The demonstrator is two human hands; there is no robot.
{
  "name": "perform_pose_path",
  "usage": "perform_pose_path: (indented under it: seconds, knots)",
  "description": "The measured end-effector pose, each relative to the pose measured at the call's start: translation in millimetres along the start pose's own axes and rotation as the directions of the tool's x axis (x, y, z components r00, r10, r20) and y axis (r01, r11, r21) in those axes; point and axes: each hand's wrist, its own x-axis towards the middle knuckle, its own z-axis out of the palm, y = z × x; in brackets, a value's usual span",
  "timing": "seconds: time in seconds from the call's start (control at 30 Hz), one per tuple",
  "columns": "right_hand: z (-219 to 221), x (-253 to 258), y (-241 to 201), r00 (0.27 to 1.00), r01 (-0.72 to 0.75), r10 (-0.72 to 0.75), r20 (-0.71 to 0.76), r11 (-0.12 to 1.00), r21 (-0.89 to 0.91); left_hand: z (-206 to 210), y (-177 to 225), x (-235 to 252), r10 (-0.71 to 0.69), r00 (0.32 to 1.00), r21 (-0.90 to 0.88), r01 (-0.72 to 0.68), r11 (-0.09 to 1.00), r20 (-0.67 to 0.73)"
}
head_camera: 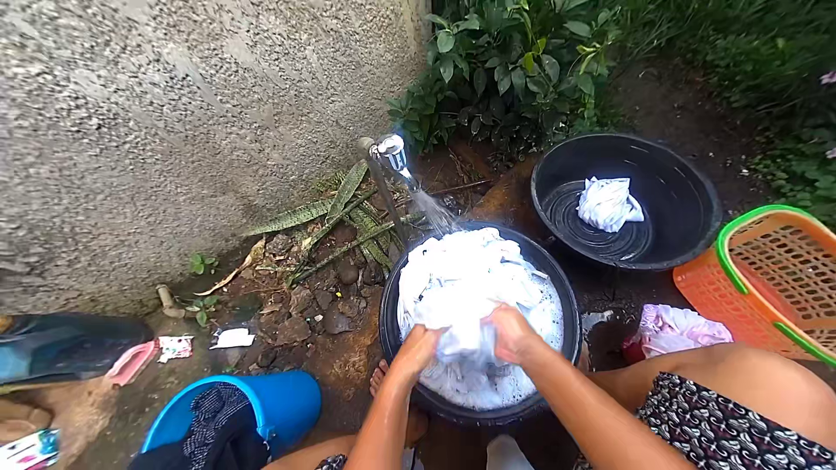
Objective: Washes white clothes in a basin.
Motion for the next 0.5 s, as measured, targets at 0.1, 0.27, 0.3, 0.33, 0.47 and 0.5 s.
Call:
perform_pose_path:
  seconds: [0.1, 0.27, 0.3, 0.33, 0.47, 0.5]
  knots:
    - [-11, -3, -47, 0.999, -0.024, 0.030, -0.018, 0.965, 0.263, -19, 19, -6, 0.042, 0.959, 0.177, -0.095, 0.980, 0.280]
    - [-44, -13, -48, 0.976, 0.118, -0.206, 0.064, 0.757, 0.642, -28, -19, -2, 0.174, 0.985, -0.027, -0.174, 0.984, 0.015]
    - [-43, -10, -40, 0.988, 0.132, -0.157, -0.014, 0.775, 0.618, -24, -21, -2, 0.274, 0.959, -0.323, -0.281, 0.904, -0.067]
    - [-37, -6, -29, 0.994, 0.103, -0.059, -0.096, 0.822, 0.560, -14, -15, -4, 0.371, 0.923, -0.503, -0.371, 0.780, -0.104]
    - [4, -2, 5, 0.952, -0.148, 0.211, -0.222, 0.951, 0.272, 88, 21, -25, 0.607, 0.760, -0.260, -0.650, 0.714, -0.232]
    - [13, -24, -3, 0.957, -0.176, 0.205, -0.207, 0.973, 0.153, 111, 23, -26, 0.675, 0.671, -0.046, -0.719, 0.694, -0.306]
